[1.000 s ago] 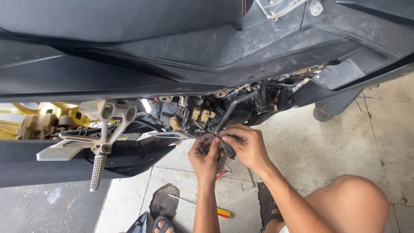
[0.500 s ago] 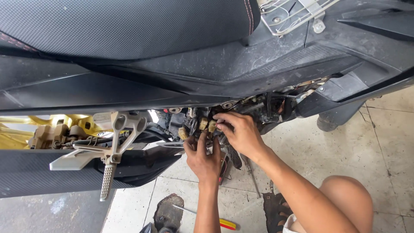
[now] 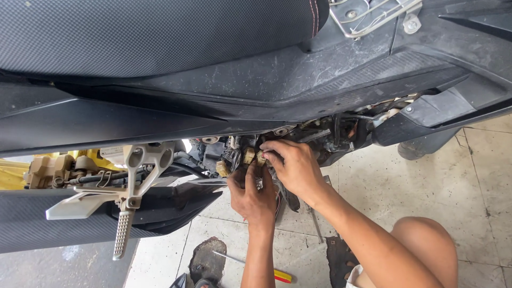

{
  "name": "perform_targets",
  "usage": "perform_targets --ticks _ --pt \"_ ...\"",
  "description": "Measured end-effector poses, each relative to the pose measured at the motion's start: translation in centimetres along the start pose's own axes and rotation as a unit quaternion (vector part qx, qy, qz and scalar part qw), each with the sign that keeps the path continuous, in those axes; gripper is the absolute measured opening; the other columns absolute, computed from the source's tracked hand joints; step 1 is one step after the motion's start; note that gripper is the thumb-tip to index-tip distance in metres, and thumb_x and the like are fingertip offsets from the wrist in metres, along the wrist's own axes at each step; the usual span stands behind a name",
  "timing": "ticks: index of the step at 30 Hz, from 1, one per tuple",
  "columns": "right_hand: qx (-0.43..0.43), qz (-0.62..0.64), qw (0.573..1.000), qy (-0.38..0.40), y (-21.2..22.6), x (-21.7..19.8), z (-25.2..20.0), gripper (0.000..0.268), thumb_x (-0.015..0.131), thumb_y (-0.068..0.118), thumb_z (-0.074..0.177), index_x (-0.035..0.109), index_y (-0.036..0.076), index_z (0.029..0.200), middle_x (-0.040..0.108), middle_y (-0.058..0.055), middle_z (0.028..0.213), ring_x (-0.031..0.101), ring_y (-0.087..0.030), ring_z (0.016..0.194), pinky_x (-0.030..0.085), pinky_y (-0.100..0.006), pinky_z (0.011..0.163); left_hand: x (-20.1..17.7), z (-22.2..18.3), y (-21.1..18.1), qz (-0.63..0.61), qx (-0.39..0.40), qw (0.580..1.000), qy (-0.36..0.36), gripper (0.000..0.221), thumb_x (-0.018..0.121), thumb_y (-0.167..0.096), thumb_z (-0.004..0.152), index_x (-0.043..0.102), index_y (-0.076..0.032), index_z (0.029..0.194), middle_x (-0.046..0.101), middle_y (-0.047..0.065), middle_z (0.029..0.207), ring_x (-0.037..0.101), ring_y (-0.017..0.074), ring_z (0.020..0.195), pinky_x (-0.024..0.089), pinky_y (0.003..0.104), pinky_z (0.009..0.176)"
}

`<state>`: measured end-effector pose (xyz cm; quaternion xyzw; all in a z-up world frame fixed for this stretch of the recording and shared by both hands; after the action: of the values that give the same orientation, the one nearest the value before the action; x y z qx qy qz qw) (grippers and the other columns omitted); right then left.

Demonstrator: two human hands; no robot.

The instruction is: Repair the electrical wiring of a motorcycle using a screwdriver and hands

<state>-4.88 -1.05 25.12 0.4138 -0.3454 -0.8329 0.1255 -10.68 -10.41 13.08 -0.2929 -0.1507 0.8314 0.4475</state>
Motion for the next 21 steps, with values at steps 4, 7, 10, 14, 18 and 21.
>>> perform_targets --ticks 4,7,10,14,18,21 --pt "0.001 -0.005 1.0 -0.009 -0.3 0.2 -0.1 0.016 0.073 0.005 0.086 0.078 0.009 0.101 0.079 -0.012 0.089 0.076 -0.035 0.089 0.061 -0.043 0.078 -0.1 0.0 0.1 -0.001 -0.007 1.0 0.001 0.027 0.087 -0.029 0.076 0.076 -0.029 0.101 0.058 0.001 0.096 0.069 0.0186 0.076 0.056 0.031 0.066" --pt "-0.013 -0.009 1.0 -0.008 -0.1 0.0 -0.1 0.016 0.074 0.006 0.086 0.078 0.008 0.101 0.079 -0.012 0.091 0.076 -0.035 0.09 0.061 -0.044 0.077 -0.3 0.2 0.0 0.0 -0.008 1.0 0.007 0.028 0.087 -0.027 0.075 0.077 -0.029 0.101 0.058 0.0 0.094 0.068 0.0186 0.076 0.056 0.031 0.066" --pt "-0.038 -0.047 0.998 -0.011 0.0 0.2 -0.3 0.016 0.074 0.006 0.086 0.078 0.009 0.101 0.079 -0.012 0.09 0.076 -0.034 0.088 0.061 -0.044 0.074 -0.8 0.7 -0.3 0.002 -0.009 1.0 0.017 0.029 0.087 -0.026 0.075 0.077 -0.028 0.102 0.057 0.001 0.092 0.067 0.0194 0.075 0.055 0.032 0.065" --pt "-0.096 -0.046 0.994 -0.024 -2.5 1.5 -1.7 0.021 0.071 0.002 0.088 0.076 0.007 0.107 0.078 -0.014 0.096 0.076 -0.034 0.09 0.062 -0.041 0.075 -1.0 0.6 0.1 0.011 -0.004 0.999 0.048 0.031 0.086 -0.024 0.077 0.076 -0.028 0.105 0.056 0.001 0.095 0.068 0.0201 0.076 0.056 0.033 0.065" --pt "-0.187 -0.094 0.977 -0.028 -3.8 2.5 -2.6 0.039 0.074 -0.003 0.083 0.071 0.005 0.121 0.075 -0.016 0.109 0.074 -0.034 0.099 0.062 -0.043 0.081 -1.1 0.5 0.3 0.016 -0.014 0.997 0.079 0.034 0.088 -0.021 0.073 0.075 -0.026 0.105 0.055 0.002 0.095 0.069 0.0221 0.076 0.057 0.035 0.064" --pt "-0.203 -0.117 0.97 -0.066 -7.9 5.1 -4.2 0.051 0.075 0.003 0.085 0.064 0.007 0.134 0.071 -0.015 0.112 0.072 -0.034 0.101 0.062 -0.044 0.082 -2.5 1.7 0.0 -0.001 -0.011 0.99 0.141 0.044 0.088 -0.014 0.067 0.076 -0.022 0.109 0.055 0.006 0.096 0.07 0.029 0.077 0.058 0.044 0.063"
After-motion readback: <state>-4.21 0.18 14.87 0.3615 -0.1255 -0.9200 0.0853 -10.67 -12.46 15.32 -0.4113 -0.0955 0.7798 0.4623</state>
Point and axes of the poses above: each hand's wrist, its own z-axis towards the middle knuckle, its own x-axis out of the palm, y = z × x, the point moved 1 cm from there along z, towards the middle knuckle
